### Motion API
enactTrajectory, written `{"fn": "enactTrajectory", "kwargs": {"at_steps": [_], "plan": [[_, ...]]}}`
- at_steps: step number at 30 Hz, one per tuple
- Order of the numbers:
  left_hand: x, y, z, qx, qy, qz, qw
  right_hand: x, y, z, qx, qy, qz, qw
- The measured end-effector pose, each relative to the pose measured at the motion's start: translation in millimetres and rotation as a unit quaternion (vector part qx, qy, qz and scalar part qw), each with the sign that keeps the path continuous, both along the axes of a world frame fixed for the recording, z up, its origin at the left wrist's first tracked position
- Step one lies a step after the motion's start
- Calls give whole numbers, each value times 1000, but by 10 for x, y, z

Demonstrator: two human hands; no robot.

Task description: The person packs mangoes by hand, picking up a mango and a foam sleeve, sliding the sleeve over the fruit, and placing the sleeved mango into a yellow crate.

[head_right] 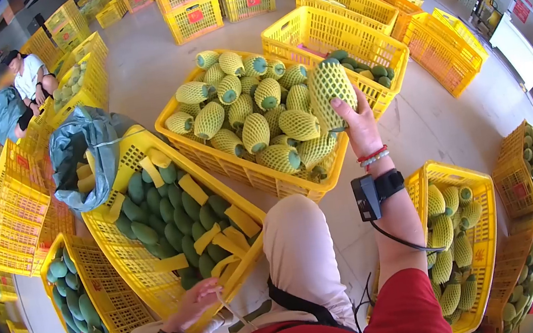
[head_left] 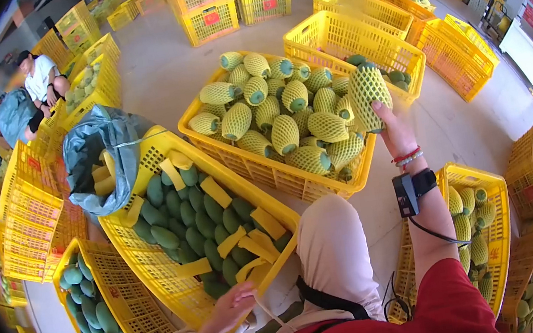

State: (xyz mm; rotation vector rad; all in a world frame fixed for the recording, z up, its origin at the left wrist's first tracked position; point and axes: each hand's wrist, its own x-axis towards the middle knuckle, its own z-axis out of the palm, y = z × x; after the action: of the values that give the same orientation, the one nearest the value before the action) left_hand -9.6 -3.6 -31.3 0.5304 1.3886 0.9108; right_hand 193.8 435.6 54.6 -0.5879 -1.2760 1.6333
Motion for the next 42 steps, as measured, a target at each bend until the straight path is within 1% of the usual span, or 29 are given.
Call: {"fn": "enactTrajectory", "kwargs": {"at_steps": [2,4,6,7,8,9,10,11,15,17,18,19,20,21,22,23,24,26,27,28,29,30,31,33,34,37,39,40,42], "plan": [[-150,67,351,-9,79,67,995,-97,204,-147,-7,4,-32,999],[-364,-1,501,6,108,107,988,-198,487,-279,-11,6,-64,998],[-584,-100,596,18,137,147,979,-322,867,-413,29,-147,-161,976],[-667,-172,611,22,147,192,970,-426,1030,-483,140,-228,-248,931],[-751,-238,593,26,157,235,959,-459,1169,-553,143,-229,-246,931],[-832,-308,538,28,155,238,958,-523,1240,-527,250,-333,-280,865],[-899,-380,464,9,161,265,951,-593,1323,-519,351,-427,-305,775],[-951,-423,377,-10,165,292,942,-668,1398,-526,355,-429,-302,774],[-982,-411,147,-55,156,331,929,-934,1610,-708,439,-522,-241,690],[-942,-238,185,-80,155,317,932,-946,1835,-1006,512,-628,-273,519],[-962,-268,39,-73,158,298,939,-894,2116,-1347,473,-735,-251,417],[-985,-272,-66,-62,169,275,944,-786,2271,-1574,464,-702,-208,500],[-973,-224,-58,-52,172,264,948,-806,2345,-1557,421,-736,-181,499],[-992,-213,-128,-55,214,232,947,-905,2365,-1473,407,-769,-185,458],[-1012,-176,-158,-39,179,237,954,-1189,1880,-978,389,-779,-187,455],[-1030,-159,-313,-24,182,230,956,-1310,1817,-953,476,-709,-230,467],[-1039,-98,-425,-25,160,246,956,-1490,1651,-830,550,-619,-222,514],[-1071,6,-882,-25,143,253,956,-1934,985,-586,564,-479,-35,672],[-1082,52,-1137,-25,149,248,957,-2147,498,-462,520,-453,76,720],[-1073,154,-1179,-42,162,254,953,-2323,-22,-399,467,-422,186,754],[-1041,267,-1224,-58,175,262,947,-2456,-447,-460,430,-404,271,761],[-968,332,-1489,-94,98,359,924,-2610,-775,-633,503,-282,343,741],[-890,369,-1826,-125,20,449,885,-2734,-1116,-719,393,-345,454,722],[-756,426,-2149,-120,-105,576,802,-3054,-1667,-1077,369,-385,524,664],[-714,437,-2180,-117,-110,584,796,-3244,-1858,-1431,367,-384,531,660],[-609,479,-2374,-156,-187,605,758,-3826,-2498,-2112,305,-408,484,711],[-521,471,-2724,-42,-85,577,811,-4135,-2903,-2445,308,-418,412,749],[-546,494,-2696,-44,-92,582,807,-4264,-3083,-2538,318,-411,383,764],[-540,564,-2669,-123,-103,658,736,-4429,-3376,-2691,304,-442,332,776]]}}
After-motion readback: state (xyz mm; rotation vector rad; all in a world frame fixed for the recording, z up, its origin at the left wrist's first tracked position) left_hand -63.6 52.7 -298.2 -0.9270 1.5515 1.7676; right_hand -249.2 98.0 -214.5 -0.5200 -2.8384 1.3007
